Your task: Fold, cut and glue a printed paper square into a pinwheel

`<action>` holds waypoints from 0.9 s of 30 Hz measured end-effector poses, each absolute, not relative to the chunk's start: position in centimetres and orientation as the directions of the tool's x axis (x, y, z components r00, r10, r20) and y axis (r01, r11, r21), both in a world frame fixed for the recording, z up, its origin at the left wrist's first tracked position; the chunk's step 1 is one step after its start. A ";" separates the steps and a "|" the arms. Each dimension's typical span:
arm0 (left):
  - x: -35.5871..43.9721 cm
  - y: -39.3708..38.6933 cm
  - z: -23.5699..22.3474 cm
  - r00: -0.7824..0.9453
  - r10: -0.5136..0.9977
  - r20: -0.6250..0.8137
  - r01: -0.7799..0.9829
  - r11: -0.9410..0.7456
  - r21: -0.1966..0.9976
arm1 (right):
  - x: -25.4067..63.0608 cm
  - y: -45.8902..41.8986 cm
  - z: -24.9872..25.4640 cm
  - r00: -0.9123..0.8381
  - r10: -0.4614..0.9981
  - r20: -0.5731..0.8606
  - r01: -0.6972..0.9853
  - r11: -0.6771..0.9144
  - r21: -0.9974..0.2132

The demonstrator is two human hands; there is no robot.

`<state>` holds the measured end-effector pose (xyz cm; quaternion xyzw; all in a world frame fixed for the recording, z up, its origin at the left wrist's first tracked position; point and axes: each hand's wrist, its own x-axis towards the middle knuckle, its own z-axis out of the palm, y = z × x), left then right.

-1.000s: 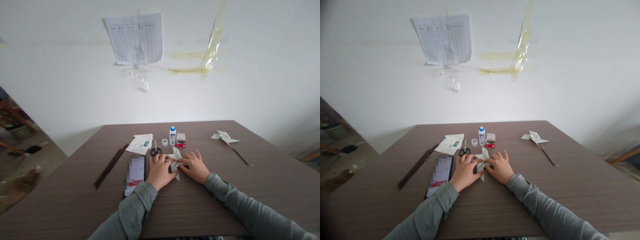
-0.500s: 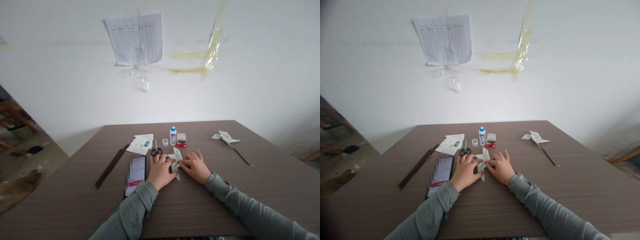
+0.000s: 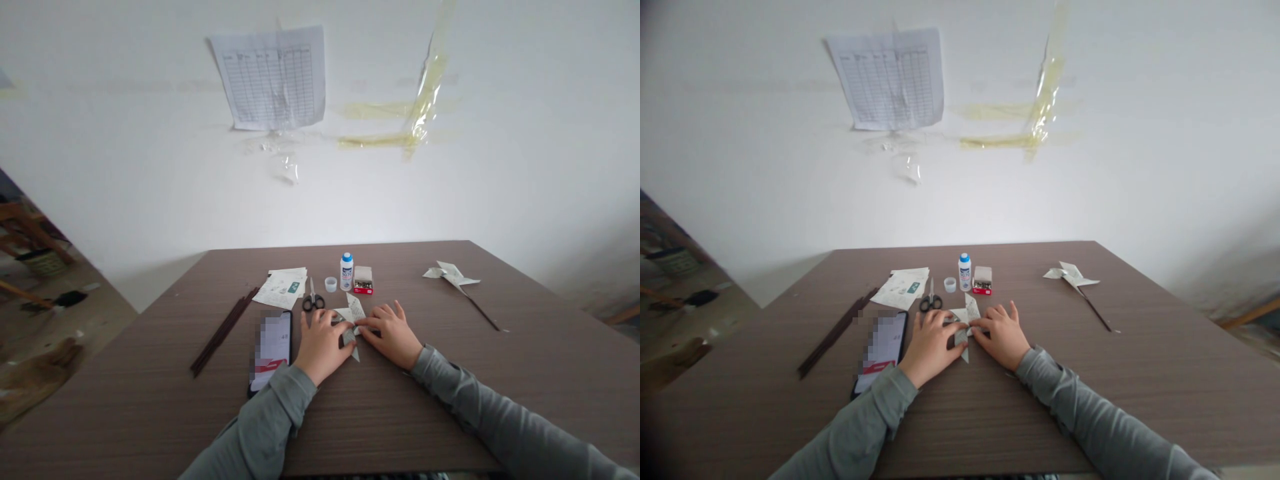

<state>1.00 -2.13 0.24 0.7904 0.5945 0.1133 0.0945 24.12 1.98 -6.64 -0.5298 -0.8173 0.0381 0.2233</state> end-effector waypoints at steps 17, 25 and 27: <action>0.8 -2.0 -0.4 0.262 0.962 0.075 0.918 -0.272 0.290 | 24.2 2.3 -6.5 -0.345 0.901 0.263 0.848 0.419 -0.324; 0.8 -1.9 -0.3 0.277 0.960 0.047 0.917 -0.278 0.286 | 24.2 2.0 -6.6 -0.335 0.895 0.293 0.857 0.419 -0.300; 0.8 -2.0 -0.2 0.275 0.961 0.045 0.919 -0.276 0.282 | 24.3 2.0 -6.5 -0.340 0.893 0.295 0.850 0.426 -0.310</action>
